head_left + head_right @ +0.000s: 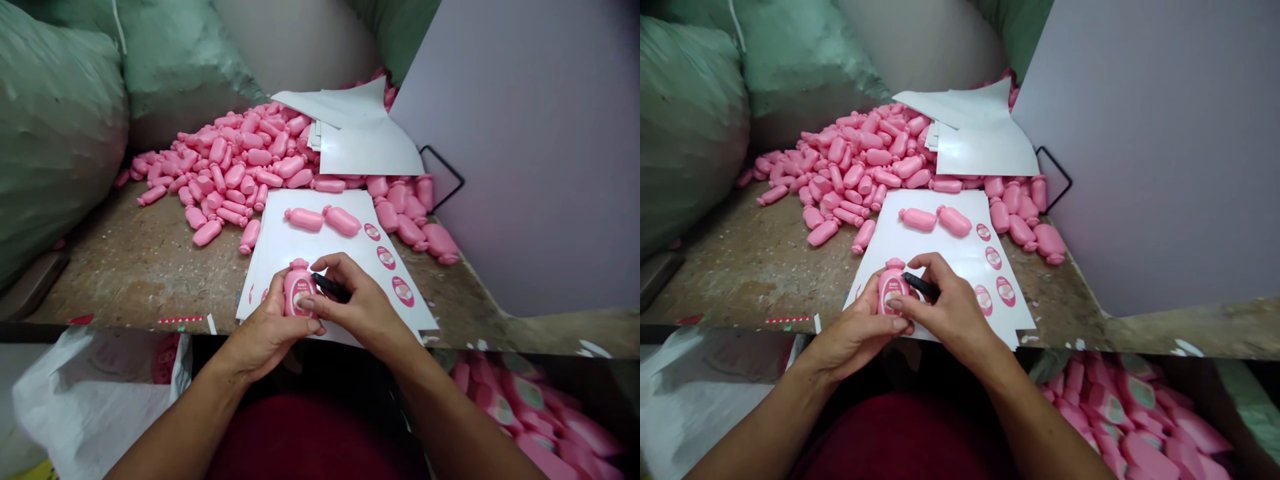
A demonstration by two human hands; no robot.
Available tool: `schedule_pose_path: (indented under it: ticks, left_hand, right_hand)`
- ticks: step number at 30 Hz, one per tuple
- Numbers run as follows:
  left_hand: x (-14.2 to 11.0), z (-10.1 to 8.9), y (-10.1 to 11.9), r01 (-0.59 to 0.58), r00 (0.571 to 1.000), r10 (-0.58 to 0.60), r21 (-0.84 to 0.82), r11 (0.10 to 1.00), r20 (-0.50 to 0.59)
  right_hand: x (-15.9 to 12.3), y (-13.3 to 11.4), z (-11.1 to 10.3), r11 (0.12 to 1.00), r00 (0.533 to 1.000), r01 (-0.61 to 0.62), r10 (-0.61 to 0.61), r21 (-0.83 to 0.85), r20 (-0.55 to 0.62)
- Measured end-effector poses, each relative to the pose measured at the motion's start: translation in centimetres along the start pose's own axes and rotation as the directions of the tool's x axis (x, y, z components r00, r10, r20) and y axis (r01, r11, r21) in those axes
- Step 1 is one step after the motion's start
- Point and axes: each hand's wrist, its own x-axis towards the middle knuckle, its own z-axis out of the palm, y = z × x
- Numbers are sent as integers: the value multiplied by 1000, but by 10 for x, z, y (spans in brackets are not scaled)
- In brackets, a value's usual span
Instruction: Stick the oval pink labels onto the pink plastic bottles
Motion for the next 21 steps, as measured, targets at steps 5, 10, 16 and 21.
schedule_pose_path:
  ticks: [5, 10, 16, 21]
  left_hand:
    - [0, -3, -2, 29, 999, -30, 30, 999, 40]
    - [6, -11, -4, 97, 992, -95, -21, 995, 82]
    - [-30, -53, 25, 67, 995, -44, 264, 962, -94]
    - [-124, -142, 70, 370, 870, 132, 807, 460, -474]
  right_hand:
    - [11, 1, 5, 969, 994, -78, 59, 236, 88]
    - [17, 7, 4, 980, 998, -51, 57, 194, -24]
    - [12, 16, -7, 985, 992, -62, 78, 158, -96]
    - [7, 27, -30, 986, 978, -12, 46, 169, -205]
